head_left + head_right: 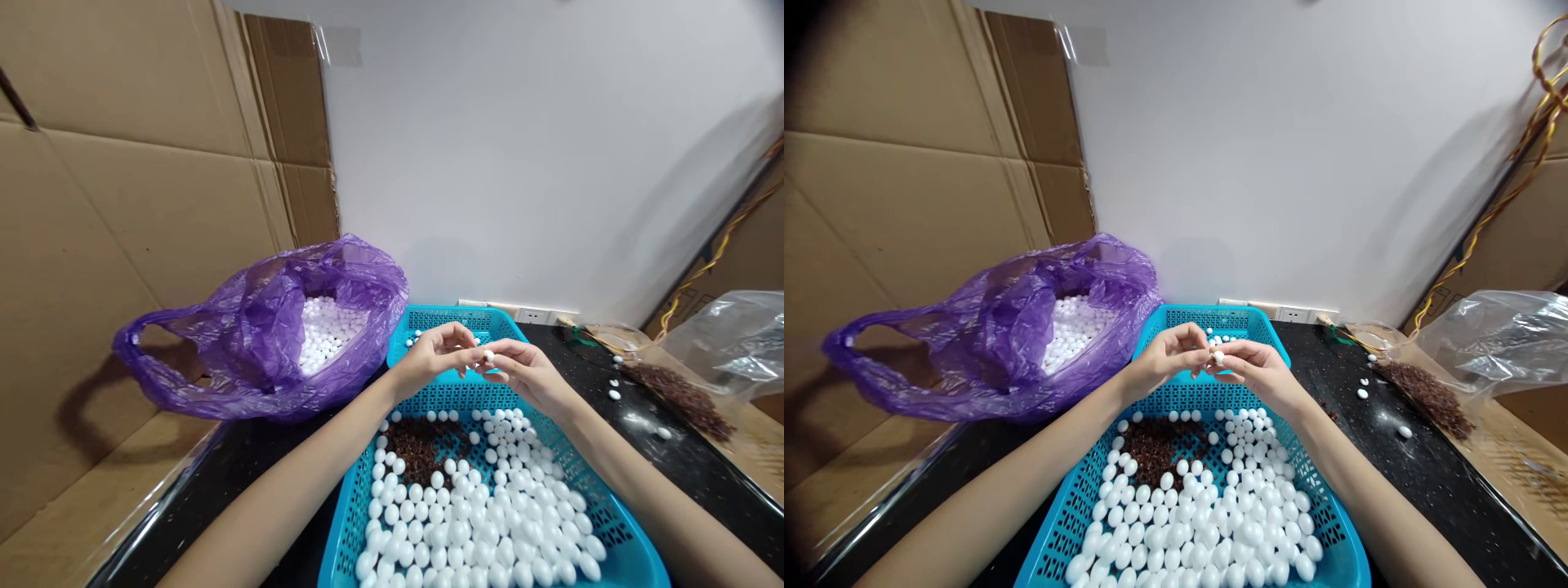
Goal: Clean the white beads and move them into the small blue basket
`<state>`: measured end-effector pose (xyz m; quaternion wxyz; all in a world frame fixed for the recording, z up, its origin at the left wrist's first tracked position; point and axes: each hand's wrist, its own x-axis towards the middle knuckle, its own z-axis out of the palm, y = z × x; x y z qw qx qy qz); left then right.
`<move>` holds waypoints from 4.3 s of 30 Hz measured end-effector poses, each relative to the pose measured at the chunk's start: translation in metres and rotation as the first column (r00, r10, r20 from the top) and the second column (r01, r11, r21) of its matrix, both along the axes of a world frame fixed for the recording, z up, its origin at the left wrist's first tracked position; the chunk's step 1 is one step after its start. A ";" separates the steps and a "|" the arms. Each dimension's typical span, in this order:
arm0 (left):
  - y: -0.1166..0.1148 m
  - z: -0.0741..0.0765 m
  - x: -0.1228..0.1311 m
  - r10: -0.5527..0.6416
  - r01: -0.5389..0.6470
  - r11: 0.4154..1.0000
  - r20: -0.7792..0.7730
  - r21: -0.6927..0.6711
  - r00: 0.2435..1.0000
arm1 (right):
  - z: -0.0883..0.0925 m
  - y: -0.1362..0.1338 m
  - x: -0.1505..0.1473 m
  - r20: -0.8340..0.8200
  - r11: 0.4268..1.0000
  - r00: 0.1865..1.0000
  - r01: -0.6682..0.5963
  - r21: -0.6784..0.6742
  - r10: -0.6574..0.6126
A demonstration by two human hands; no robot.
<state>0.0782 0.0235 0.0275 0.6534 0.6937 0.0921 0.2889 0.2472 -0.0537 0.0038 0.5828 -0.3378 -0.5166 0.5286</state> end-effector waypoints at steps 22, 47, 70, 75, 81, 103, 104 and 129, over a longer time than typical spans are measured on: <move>0.003 0.002 0.003 0.172 -0.170 0.985 -0.084 0.030 0.981 | -0.010 0.017 0.014 -0.183 0.914 0.917 0.299 -0.275 -0.355; -0.019 0.003 -0.006 0.159 0.622 0.720 -0.945 0.308 0.285 | -0.004 0.000 0.001 0.247 0.987 0.956 -0.150 -0.055 0.159; -0.045 0.020 -0.005 0.476 0.640 0.611 -0.862 0.465 0.172 | -0.009 0.002 0.001 0.284 0.970 0.927 -0.232 -0.075 0.244; -0.044 0.019 -0.006 0.450 0.673 0.557 -0.858 0.487 0.248 | -0.009 0.003 0.001 0.279 0.969 0.928 -0.235 -0.077 0.247; -0.043 0.009 -0.005 0.377 0.597 0.543 -0.807 0.590 0.455 | -0.011 0.003 0.003 0.287 0.970 0.927 -0.235 -0.064 0.243; -0.041 0.013 -0.007 0.316 0.722 0.563 -0.912 0.401 0.260 | -0.008 0.003 0.002 0.314 0.982 0.931 -0.175 -0.068 0.188; -0.041 0.013 -0.007 0.306 0.715 0.564 -0.909 0.413 0.283 | -0.009 0.003 0.002 0.315 0.982 0.931 -0.173 -0.069 0.186; -0.021 0.002 -0.005 -0.154 0.619 0.708 -0.782 0.340 0.604 | -0.007 -0.006 -0.002 0.888 0.911 0.316 -0.351 -0.217 0.334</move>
